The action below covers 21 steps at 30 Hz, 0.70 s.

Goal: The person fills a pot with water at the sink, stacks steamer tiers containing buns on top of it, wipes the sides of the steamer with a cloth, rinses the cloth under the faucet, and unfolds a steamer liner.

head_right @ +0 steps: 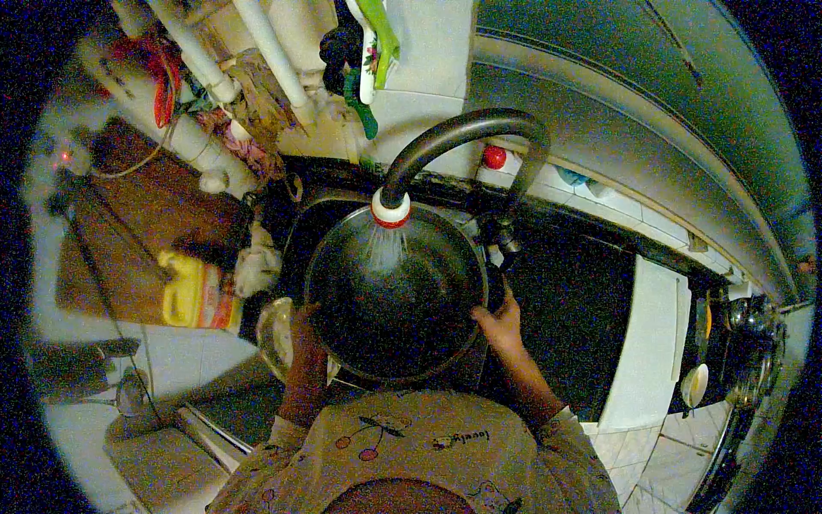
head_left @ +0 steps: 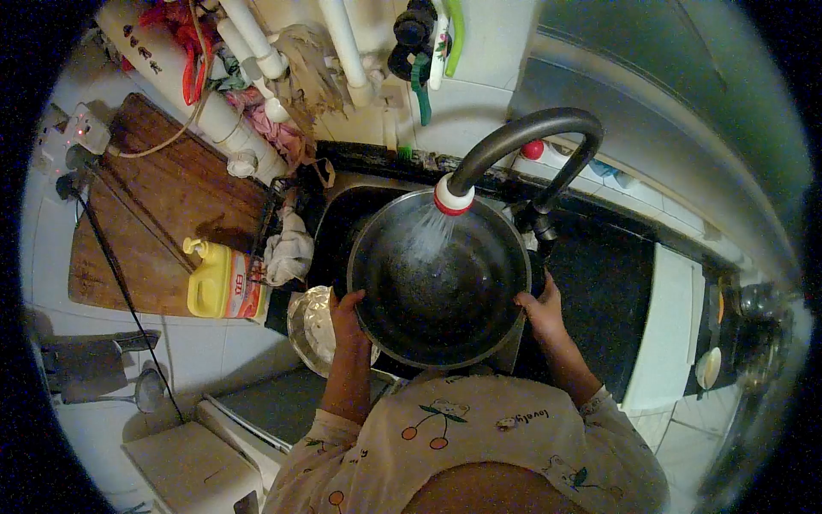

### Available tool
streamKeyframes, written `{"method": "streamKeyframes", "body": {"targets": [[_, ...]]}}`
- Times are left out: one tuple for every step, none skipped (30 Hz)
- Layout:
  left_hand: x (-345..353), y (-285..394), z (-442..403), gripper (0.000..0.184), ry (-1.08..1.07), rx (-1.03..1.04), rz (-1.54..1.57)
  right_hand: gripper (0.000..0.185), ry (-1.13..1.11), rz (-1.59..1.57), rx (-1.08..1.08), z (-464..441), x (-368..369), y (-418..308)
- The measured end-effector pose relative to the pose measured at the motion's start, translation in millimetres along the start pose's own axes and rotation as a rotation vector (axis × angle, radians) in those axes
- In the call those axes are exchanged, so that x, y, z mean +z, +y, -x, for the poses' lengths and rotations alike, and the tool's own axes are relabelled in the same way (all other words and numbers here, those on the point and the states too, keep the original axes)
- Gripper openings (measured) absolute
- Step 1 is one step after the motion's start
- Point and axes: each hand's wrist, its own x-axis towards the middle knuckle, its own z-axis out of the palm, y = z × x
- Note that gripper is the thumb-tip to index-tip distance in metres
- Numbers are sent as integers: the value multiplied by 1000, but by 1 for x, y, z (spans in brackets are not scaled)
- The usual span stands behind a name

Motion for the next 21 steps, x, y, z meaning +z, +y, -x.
{"method": "streamKeyframes", "body": {"targets": [[1,0,0,45,-12,2,7,70,6,1,-13,0,0,1],[1,1,1,45,-23,3,14,70,11,1,-26,-1,0,2],[2,1,1,45,-11,-1,12,70,14,-11,-21,0,0,1],[2,1,2,45,1,-6,10,71,17,-24,-15,0,1,0],[3,2,2,45,13,-10,8,71,20,-36,-10,0,2,0],[3,2,3,45,25,-15,6,71,18,-10,-7,-1,0,2],[4,3,3,45,37,-20,3,72,17,17,-4,-3,-3,8],[4,3,3,46,49,-25,1,72,16,43,-1,-4,-5,11],[4,3,3,46,43,-23,-4,72,10,40,-11,-4,-5,11],[5,3,3,46,37,-21,-8,72,5,36,-21,-3,-5,11],[5,4,3,46,31,-19,-13,72,0,33,-31,-3,-5,11],[3,3,2,46,29,-18,-14,71,17,32,-18,-2,-3,7],[1,1,0,46,27,-16,-14,70,34,31,-5,1,1,0],[0,1,0,46,25,-14,-15,69,52,30,8,3,4,-5],[1,1,1,46,36,-17,-18,68,53,32,13,3,4,-6],[4,3,2,46,48,-20,-20,68,55,34,18,3,5,-7],[5,4,3,45,59,-23,-23,67,57,36,23,3,5,-7],[5,3,3,46,58,-25,-14,66,55,35,35,3,5,-7],[3,2,2,46,58,-27,-5,66,53,34,47,2,4,-6],[2,1,1,46,58,-29,4,65,51,32,59,2,4,-5],[2,1,1,46,47,-20,0,65,56,31,52,1,4,-4]]}}
